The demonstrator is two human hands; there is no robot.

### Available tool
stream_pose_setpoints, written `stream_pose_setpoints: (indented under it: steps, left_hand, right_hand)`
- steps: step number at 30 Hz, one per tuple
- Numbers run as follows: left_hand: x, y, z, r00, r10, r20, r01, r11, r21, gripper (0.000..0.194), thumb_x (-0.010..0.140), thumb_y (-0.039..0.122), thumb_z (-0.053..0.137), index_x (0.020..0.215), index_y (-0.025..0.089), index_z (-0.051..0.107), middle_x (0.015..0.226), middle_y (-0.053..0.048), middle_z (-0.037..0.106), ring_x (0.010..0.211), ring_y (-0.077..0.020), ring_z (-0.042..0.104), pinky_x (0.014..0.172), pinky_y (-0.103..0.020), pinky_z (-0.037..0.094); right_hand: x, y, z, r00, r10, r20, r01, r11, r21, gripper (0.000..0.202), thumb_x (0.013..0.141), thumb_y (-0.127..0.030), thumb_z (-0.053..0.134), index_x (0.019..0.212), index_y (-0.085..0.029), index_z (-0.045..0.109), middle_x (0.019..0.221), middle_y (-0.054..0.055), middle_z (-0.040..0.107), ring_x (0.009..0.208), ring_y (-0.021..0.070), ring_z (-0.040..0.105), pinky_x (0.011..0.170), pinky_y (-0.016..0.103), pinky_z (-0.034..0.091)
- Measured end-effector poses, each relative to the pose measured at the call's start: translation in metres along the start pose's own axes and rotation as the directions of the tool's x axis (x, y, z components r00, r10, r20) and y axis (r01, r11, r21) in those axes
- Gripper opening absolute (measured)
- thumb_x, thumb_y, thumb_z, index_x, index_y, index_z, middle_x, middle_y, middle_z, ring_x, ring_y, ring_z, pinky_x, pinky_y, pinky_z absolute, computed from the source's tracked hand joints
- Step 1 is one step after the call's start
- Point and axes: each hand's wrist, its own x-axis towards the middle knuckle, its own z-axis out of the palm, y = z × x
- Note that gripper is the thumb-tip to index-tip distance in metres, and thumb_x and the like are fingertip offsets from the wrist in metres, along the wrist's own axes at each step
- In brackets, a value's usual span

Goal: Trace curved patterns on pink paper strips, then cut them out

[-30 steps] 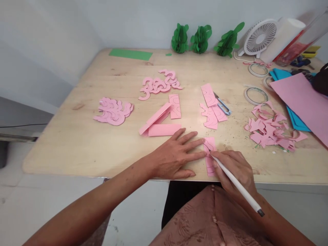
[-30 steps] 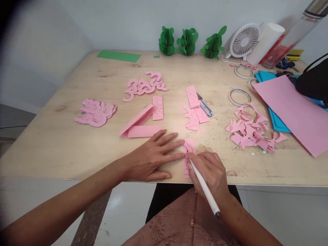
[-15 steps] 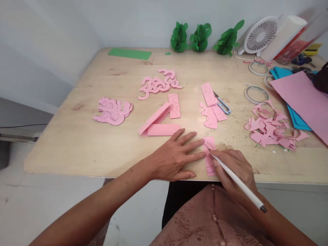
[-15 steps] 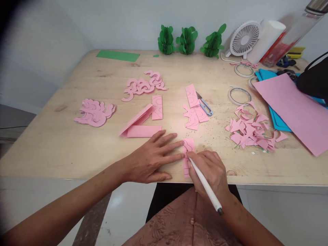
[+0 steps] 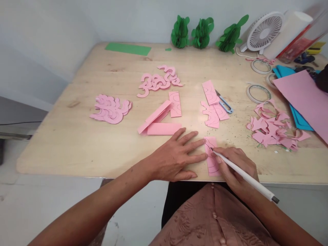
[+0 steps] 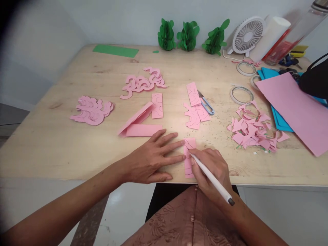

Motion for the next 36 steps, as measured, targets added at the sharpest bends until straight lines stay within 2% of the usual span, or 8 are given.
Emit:
stream_pose_setpoints:
  steps: [7,12,18,36]
  left_hand:
    - [-0.0009,-0.0003,0.0009,1.000,0.001,-0.013,-0.001,1.000,-0.016,0.050,0.091,0.058,0.041,0.133,0.031,0.049,0.151,-0.006,0.034,0.140,-0.0357,0.025,0.112,-0.060,0.013]
    - [-0.0010,-0.0005,0.0001,1.000,-0.002,-0.010,0.002,1.000,-0.025,0.052,0.090,0.057,0.043,0.134,0.031,0.048,0.151,-0.007,0.034,0.139,-0.0359,0.025,0.112,-0.060,0.013]
    - [-0.0013,-0.0013,0.0005,1.000,-0.003,-0.014,0.003,1.000,-0.028,0.052,0.090,0.057,0.043,0.135,0.031,0.047,0.151,-0.007,0.034,0.139,-0.0361,0.025,0.112,-0.061,0.012]
    - [-0.0011,-0.0010,0.0006,1.000,-0.006,-0.004,0.006,0.999,-0.033,0.052,0.091,0.057,0.042,0.135,0.030,0.047,0.151,-0.007,0.034,0.140,-0.0362,0.024,0.112,-0.061,0.012]
  right_hand:
    - [0.0048,-0.0008,0.0010,0.974,0.228,0.003,-0.226,0.964,0.142,0.013,0.088,-0.023,0.056,0.096,-0.023,0.066,0.089,0.004,0.071,0.085,0.0204,0.066,0.074,0.035,0.052]
    - [0.0069,0.0000,0.0029,0.942,0.333,0.032,-0.334,0.938,0.089,0.008,0.085,-0.028,0.058,0.087,-0.023,0.064,0.080,0.001,0.068,0.075,0.0185,0.064,0.065,0.031,0.049]
    - [0.0083,-0.0010,0.0042,0.949,0.314,0.025,-0.315,0.947,0.059,0.009,0.086,-0.029,0.057,0.082,-0.022,0.062,0.074,0.001,0.067,0.068,0.0175,0.062,0.058,0.029,0.047]
    - [0.0076,-0.0012,0.0069,0.964,0.264,0.006,-0.264,0.964,0.002,0.010,0.086,-0.028,0.055,0.081,-0.023,0.062,0.076,0.002,0.068,0.073,0.0192,0.063,0.065,0.032,0.048]
